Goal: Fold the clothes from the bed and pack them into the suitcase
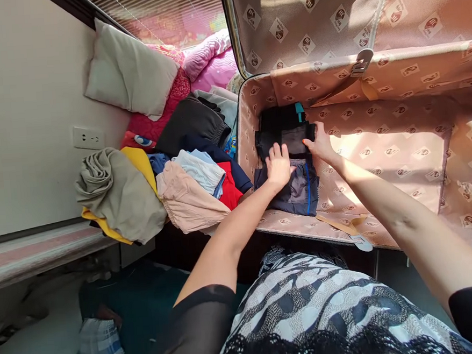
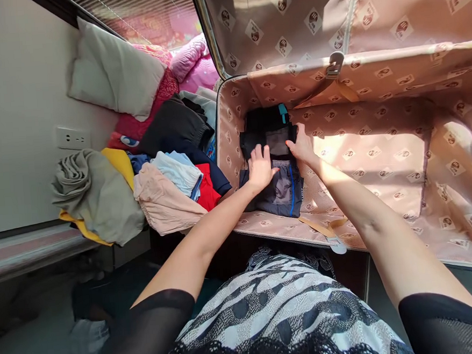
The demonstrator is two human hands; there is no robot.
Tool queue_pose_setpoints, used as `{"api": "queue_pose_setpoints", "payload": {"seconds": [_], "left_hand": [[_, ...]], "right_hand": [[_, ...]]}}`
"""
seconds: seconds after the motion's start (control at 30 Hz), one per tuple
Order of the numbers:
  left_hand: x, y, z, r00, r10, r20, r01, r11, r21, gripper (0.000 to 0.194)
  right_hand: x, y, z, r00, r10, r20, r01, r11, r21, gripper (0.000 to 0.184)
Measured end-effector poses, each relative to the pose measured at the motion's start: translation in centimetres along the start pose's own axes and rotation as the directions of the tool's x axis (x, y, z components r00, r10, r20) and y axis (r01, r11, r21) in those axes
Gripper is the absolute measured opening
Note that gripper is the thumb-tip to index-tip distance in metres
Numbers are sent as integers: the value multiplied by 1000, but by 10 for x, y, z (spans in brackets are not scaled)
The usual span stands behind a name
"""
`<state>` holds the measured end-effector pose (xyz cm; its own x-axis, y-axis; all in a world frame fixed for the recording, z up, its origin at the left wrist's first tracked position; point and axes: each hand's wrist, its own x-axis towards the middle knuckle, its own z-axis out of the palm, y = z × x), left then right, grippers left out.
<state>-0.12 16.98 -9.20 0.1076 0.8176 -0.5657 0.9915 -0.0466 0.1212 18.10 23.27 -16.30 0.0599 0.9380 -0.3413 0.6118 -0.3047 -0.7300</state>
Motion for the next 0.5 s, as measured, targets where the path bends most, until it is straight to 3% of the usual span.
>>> {"api": "queue_pose_setpoints", "payload": {"seconds": [0.07, 0.17, 0.33, 0.43, 0.5], "left_hand": [[21, -1, -3, 987, -93, -129, 94, 995, 8, 84], [42, -9, -10, 969, -200, -142, 199, 980, -25, 59], [47, -17, -51, 953, -136, -270, 134, 991, -26, 58], [40, -9, -87, 959, -73, -275, 79, 997, 8, 50], [37, -3, -112, 967, -13, -253, 27, 998, 50, 44]], "right_hand": [[-6, -15, -2, 998, -63, -28, 64, 997, 37, 85], [-7, -33, -7, 989, -136, -55, 142, 983, 113, 76], [6, -38, -33, 979, -191, 77, 171, 961, 216, 60], [10, -39, -54, 952, -300, 65, 295, 952, 78, 61], [9, -41, -68, 947, -320, 11, 320, 946, -52, 46]]}}
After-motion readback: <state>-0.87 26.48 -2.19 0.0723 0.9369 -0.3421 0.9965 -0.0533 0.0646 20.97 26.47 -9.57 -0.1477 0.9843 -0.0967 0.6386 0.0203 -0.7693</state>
